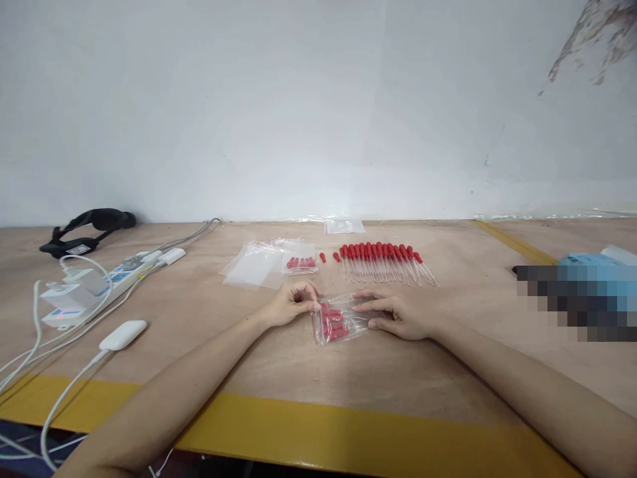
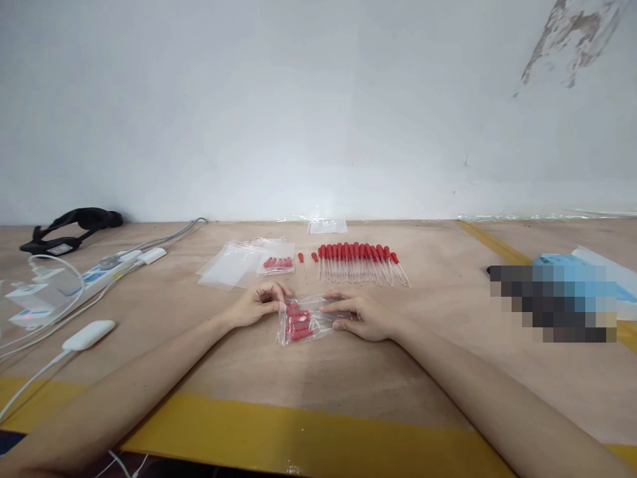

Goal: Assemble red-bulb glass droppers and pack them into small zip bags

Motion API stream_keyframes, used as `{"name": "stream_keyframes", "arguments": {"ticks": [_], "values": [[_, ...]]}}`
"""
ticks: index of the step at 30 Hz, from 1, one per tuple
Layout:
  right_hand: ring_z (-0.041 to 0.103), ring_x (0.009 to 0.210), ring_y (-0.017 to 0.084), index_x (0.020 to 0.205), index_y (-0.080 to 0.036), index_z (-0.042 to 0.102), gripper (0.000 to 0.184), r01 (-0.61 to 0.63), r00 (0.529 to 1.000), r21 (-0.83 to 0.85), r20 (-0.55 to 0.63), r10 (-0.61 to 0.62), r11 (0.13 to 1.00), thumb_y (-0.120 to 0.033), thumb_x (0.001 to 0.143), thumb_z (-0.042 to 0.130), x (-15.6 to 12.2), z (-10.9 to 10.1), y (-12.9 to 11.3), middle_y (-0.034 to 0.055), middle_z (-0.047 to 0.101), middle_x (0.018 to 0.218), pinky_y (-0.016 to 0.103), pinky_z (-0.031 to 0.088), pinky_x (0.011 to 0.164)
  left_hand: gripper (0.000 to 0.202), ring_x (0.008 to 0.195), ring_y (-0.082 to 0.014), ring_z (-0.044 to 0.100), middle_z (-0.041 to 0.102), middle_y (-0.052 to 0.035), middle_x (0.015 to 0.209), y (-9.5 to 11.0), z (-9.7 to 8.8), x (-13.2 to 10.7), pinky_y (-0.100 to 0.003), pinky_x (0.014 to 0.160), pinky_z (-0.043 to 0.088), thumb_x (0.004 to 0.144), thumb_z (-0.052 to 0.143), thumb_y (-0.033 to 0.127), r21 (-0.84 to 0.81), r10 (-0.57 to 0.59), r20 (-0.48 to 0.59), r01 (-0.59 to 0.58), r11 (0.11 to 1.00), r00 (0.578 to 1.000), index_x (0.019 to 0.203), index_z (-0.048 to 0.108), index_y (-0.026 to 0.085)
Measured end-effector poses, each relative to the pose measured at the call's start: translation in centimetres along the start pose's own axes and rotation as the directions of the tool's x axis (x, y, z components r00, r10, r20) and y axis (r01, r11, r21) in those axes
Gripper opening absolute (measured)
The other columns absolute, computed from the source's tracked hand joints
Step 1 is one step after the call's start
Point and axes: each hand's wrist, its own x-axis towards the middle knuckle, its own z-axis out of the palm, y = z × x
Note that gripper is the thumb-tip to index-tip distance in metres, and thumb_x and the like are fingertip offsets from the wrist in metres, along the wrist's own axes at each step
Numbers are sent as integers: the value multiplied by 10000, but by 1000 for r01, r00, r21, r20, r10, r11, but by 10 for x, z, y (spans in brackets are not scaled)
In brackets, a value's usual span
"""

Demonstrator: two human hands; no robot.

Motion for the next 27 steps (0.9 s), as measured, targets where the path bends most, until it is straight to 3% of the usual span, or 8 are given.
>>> {"name": "stream_keyframes", "arguments": {"ticks": [2, 4, 9, 15, 21, 27], "values": [[398, 1171, 223, 1142, -275, 554, 351, -5, 1000, 4, -7, 5, 1000, -342, 799, 527, 0, 1, 0, 59, 462, 1258, 427, 339, 962, 247, 657, -113, 559, 593, -31, 773, -1, 4, 0, -237, 590, 440, 705, 636, 342, -111, -32, -70, 24, 993, 997, 676, 499, 139], [396, 1171, 219, 1141, -264, 556, 356, -17, 1000, 5, -25, 17, 1000, -353, 798, 529, -1, 2, 0, 66, 452, 1263, 411, 343, 962, 253, 614, -105, 566, 601, -22, 751, 0, 4, -1, -234, 561, 446, 722, 618, 350, -191, -47, -73, 33, 981, 996, 693, 467, 148], [423, 1140, 218, 1146, -261, 548, 382, -69, 995, -13, -73, 68, 998, -403, 793, 523, -4, 1, 1, 77, 454, 1243, 409, 353, 949, 225, 918, -172, 595, 642, -80, 943, 3, -9, -3, -333, 833, 442, 719, 636, 288, -231, -75, 145, 108, 967, 987, 875, 549, 151], [444, 1114, 216, 1145, -256, 549, 405, -52, 996, -6, -70, 51, 999, -432, 780, 530, -7, 1, 5, 77, 479, 1204, 406, 363, 942, 222, 932, -171, 592, 651, -73, 970, -3, -21, -4, -341, 862, 435, 675, 668, 258, -171, -211, 226, 252, 952, 951, 864, 619, 153], [445, 1108, 224, 1154, -273, 541, 411, -28, 998, -9, -57, 27, 1000, -437, 778, 531, -6, 1, 3, 76, 486, 1194, 425, 357, 939, 203, 813, -147, 609, 657, -49, 849, -2, -12, -3, -301, 790, 456, 695, 641, 282, -132, -186, 42, 190, 973, 982, 843, 604, 149], [434, 1119, 236, 1127, -274, 559, 399, -44, 997, 12, -58, 45, 999, -449, 769, 536, -6, 2, 4, 79, 469, 1211, 439, 351, 935, 210, 626, -115, 556, 600, -20, 695, -10, 5, -4, -243, 604, 447, 678, 646, 308, 41, -102, -206, 113, 993, 973, 770, 565, 137]]}}
